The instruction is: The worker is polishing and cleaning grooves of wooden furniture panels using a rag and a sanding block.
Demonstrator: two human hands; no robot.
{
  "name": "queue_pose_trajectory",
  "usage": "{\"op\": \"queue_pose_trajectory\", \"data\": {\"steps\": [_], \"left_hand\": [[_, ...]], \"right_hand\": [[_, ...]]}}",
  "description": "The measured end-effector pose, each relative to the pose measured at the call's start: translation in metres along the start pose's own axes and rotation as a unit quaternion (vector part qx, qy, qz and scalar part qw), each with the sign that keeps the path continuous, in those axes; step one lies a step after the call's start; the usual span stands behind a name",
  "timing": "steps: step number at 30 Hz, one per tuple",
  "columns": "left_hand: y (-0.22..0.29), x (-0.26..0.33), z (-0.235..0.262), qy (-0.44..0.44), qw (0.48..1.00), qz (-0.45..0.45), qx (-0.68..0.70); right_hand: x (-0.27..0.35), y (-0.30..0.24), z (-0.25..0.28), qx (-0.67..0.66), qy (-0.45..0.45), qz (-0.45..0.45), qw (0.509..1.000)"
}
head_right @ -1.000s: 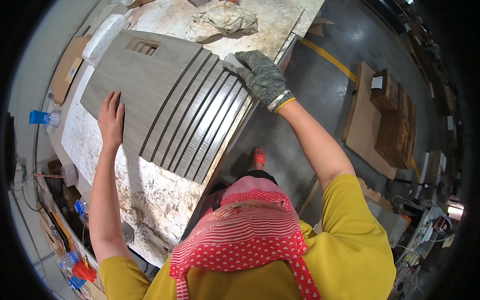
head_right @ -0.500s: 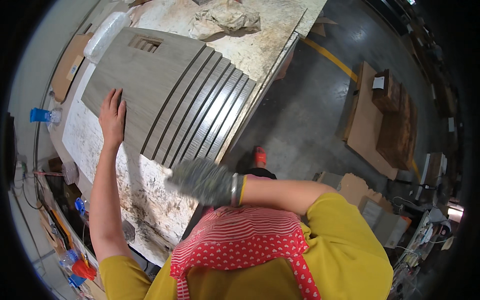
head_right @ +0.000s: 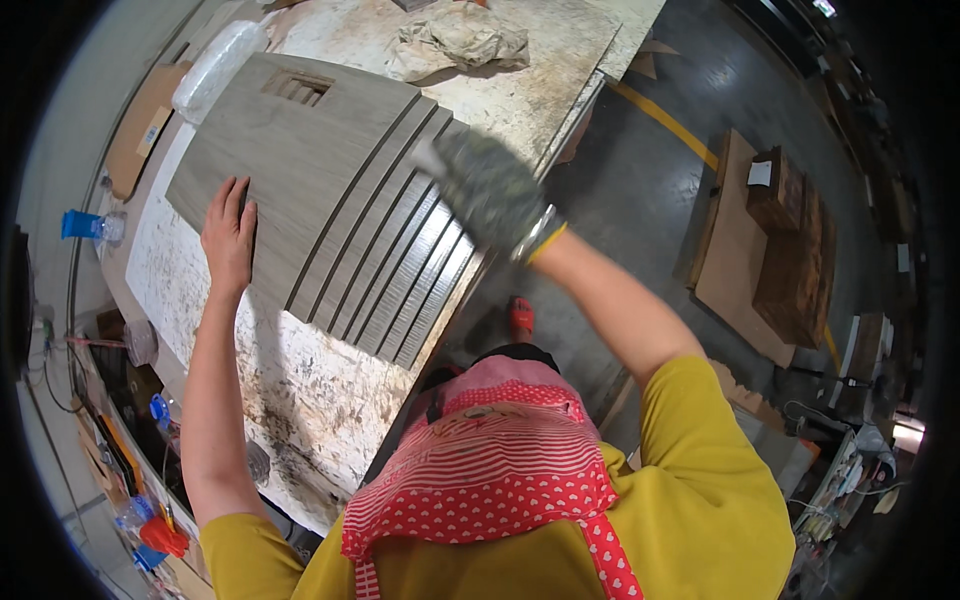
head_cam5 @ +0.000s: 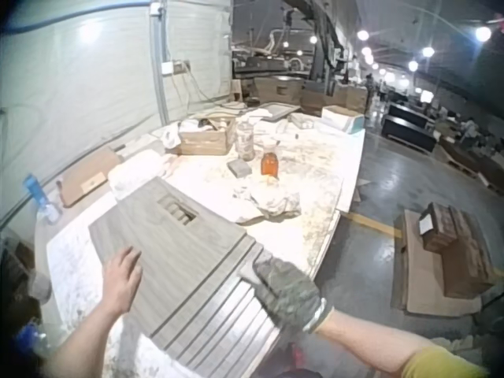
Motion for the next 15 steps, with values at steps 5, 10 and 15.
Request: {"op": "queue_pose_trajectory", "data": {"steps": [5,10,15], "left_hand": [[0.003,-0.001,0.003,-0.001,1.000,-0.006,0.011],[0.003,0.000,0.000,-0.006,1.000,-0.004,0.008],[-0.004,0.006,0.000,-0.013,1.000,0.013,0.003]], "right_hand": [[-0.009,-0.134,0.013,-0.407,-0.091,-0.048,0.908],[-0.022,-0.137,0.023,-0.379,-0.121,0.005,0.917],[-0.024,0.026,0.024,-0.254,-0.080,-0.328,0.906]]}}
Point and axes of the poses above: each hand's wrist, its own x-axis away from the middle knuckle, its own z-axis out of the back of the hand, y = z × x, the point moved 6 cm from there along -x, towards the middle knuckle, and after that the axes turned 4 degrees about z, right-handed, at the moved point
